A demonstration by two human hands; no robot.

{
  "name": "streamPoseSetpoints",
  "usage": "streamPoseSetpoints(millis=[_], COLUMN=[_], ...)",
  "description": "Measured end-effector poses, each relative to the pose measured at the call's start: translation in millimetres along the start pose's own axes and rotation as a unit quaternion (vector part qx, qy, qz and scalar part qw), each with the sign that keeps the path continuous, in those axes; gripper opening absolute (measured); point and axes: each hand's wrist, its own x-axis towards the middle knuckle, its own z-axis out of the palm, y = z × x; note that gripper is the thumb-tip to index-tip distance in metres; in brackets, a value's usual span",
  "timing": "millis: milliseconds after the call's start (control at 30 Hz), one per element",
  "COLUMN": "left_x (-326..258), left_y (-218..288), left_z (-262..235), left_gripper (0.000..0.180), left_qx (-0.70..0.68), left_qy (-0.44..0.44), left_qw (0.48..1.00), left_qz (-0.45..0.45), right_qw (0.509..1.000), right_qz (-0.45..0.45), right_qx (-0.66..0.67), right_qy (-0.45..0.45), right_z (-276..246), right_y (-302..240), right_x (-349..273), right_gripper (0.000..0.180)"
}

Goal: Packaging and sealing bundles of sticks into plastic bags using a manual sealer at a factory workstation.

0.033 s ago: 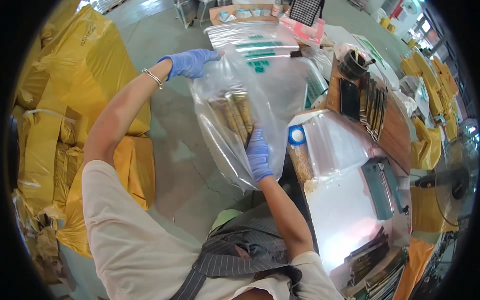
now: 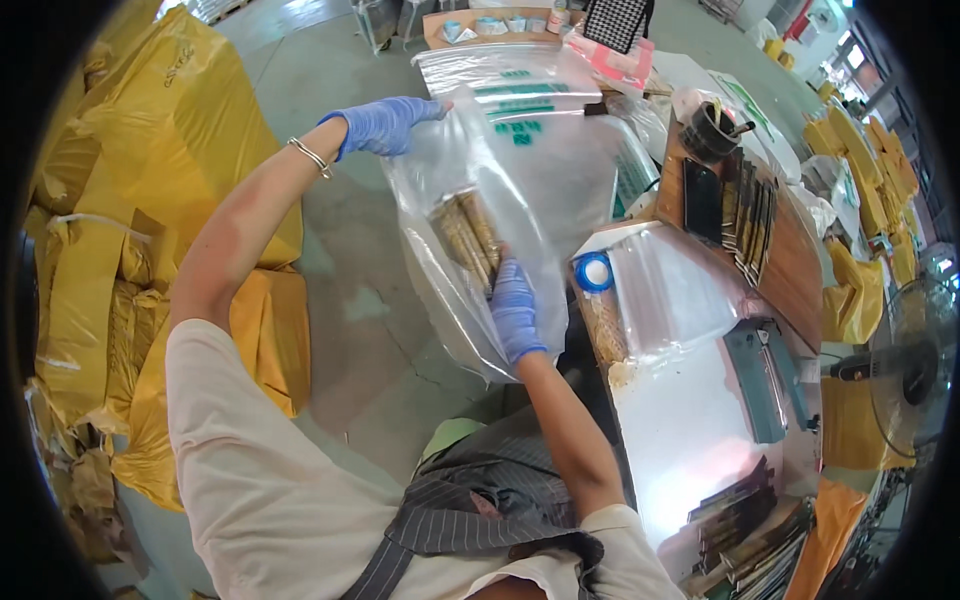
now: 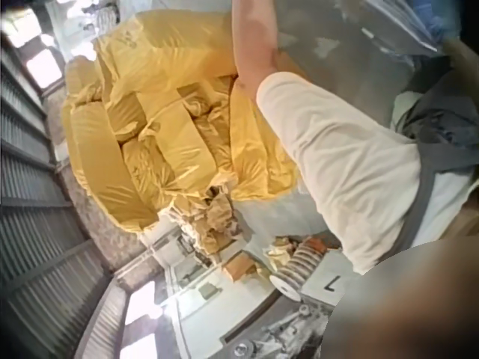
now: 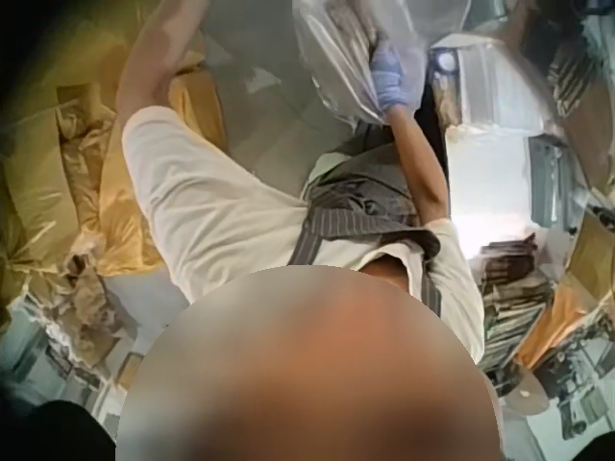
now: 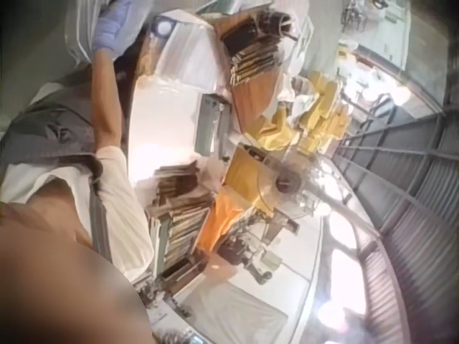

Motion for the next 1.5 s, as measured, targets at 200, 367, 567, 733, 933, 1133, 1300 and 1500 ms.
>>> streamPoseSetpoints(millis=[200, 367, 567, 733, 933, 1133, 1300, 1500], left_x=[11.9, 19.8, 29.5, -85.0, 68.0, 154.8, 65.5, 40.0], left_y=[-7.8, -34.9, 36.6, 195.4, 229.8, 221.3, 249.7, 240.8], left_z=[25.8, 20.8, 91.3, 228.5, 355.6, 364.8, 419.6, 391.5], left_gripper=[0.073, 0.051, 0.046, 0.029, 0.013, 0.01, 0.019, 0.023], left_qx=[0.199, 0.096, -0.217, -0.18, -0.185, 0.15, -0.024, -0.005], left_qy=[0.037, 0.145, 0.401, 0.402, 0.038, -0.014, -0.018, 0.012], left_qw=[0.971, 0.984, 0.89, 0.804, 0.934, 0.946, 0.881, 0.926], left_qz=[0.126, 0.04, 0.008, 0.399, 0.304, 0.289, 0.471, 0.377], right_qw=[0.923, 0.866, 0.733, 0.723, 0.745, 0.814, 0.813, 0.704], right_qz=[-0.131, -0.065, -0.33, -0.532, -0.4, -0.266, -0.375, -0.449], right_qx=[-0.361, -0.495, -0.586, -0.353, -0.282, -0.073, -0.059, -0.237], right_qy=[0.028, -0.035, 0.1, 0.264, 0.452, 0.512, 0.441, 0.497], right_z=[-39.0, 20.9, 2.0, -7.9, -150.1, -206.1, -188.2, -185.2], right_y=[68.7, -72.3, -71.9, -129.2, -81.6, 8.1, -50.7, -82.9], right_x=[-29.8, -147.1, -171.6, -227.0, -304.6, -341.9, -295.3, -285.6], right_gripper=[0.06, 0.056, 0.019, 0.016, 0.01, 0.01, 0.02, 0.009])
